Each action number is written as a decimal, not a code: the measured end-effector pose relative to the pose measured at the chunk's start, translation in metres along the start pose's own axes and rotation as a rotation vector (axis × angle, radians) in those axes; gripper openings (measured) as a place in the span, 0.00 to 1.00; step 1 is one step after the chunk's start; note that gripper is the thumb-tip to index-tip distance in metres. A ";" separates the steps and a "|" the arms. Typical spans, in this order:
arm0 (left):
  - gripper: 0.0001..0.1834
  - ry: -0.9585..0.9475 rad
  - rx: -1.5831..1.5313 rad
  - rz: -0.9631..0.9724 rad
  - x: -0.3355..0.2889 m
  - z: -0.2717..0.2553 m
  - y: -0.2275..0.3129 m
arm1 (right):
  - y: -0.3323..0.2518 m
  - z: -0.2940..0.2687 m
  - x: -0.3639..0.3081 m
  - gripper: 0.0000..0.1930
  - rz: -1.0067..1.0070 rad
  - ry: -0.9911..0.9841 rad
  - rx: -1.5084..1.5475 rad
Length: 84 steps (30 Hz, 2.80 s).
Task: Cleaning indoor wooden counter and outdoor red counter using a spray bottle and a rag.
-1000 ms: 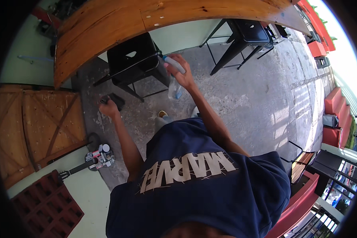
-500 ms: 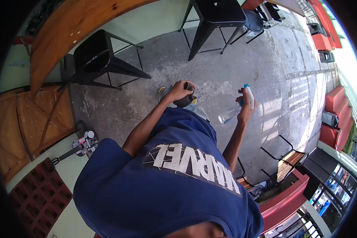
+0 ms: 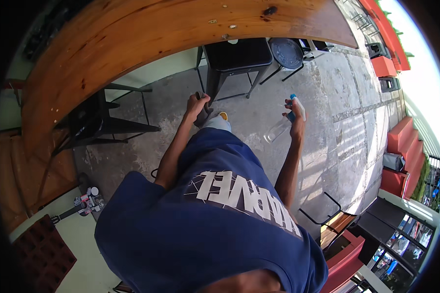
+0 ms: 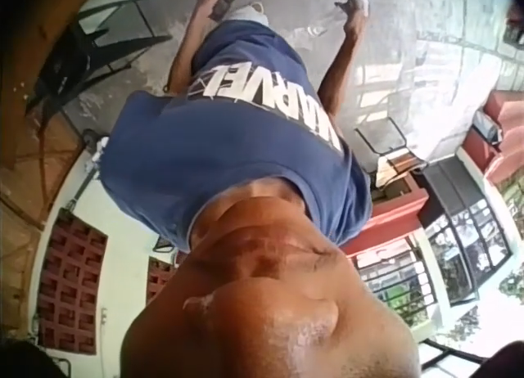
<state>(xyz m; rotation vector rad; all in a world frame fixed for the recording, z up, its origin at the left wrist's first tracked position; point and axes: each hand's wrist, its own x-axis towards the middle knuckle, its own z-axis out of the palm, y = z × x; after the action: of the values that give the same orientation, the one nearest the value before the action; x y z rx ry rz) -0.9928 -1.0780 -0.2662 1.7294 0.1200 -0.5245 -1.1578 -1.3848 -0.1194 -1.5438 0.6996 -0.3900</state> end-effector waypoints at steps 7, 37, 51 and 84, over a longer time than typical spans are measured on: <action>0.21 0.265 0.212 -0.190 0.118 0.037 0.022 | 0.014 0.009 0.175 0.25 0.136 -0.339 -0.062; 0.50 0.382 0.107 -0.158 0.155 0.115 0.026 | 0.190 -0.027 0.480 0.28 0.630 -0.718 0.642; 0.57 0.222 0.314 -0.403 0.098 0.126 0.053 | 0.121 -0.028 0.379 0.16 0.406 -0.782 0.168; 0.25 0.889 -1.078 -0.134 0.001 0.155 0.017 | 0.054 -0.026 0.194 0.19 -0.445 -0.616 -0.481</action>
<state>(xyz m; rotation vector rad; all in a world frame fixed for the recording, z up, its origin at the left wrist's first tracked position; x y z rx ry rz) -1.0287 -1.2291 -0.2721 0.7644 0.9651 0.2590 -1.0382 -1.5272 -0.2012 -2.1440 -0.0519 -0.0475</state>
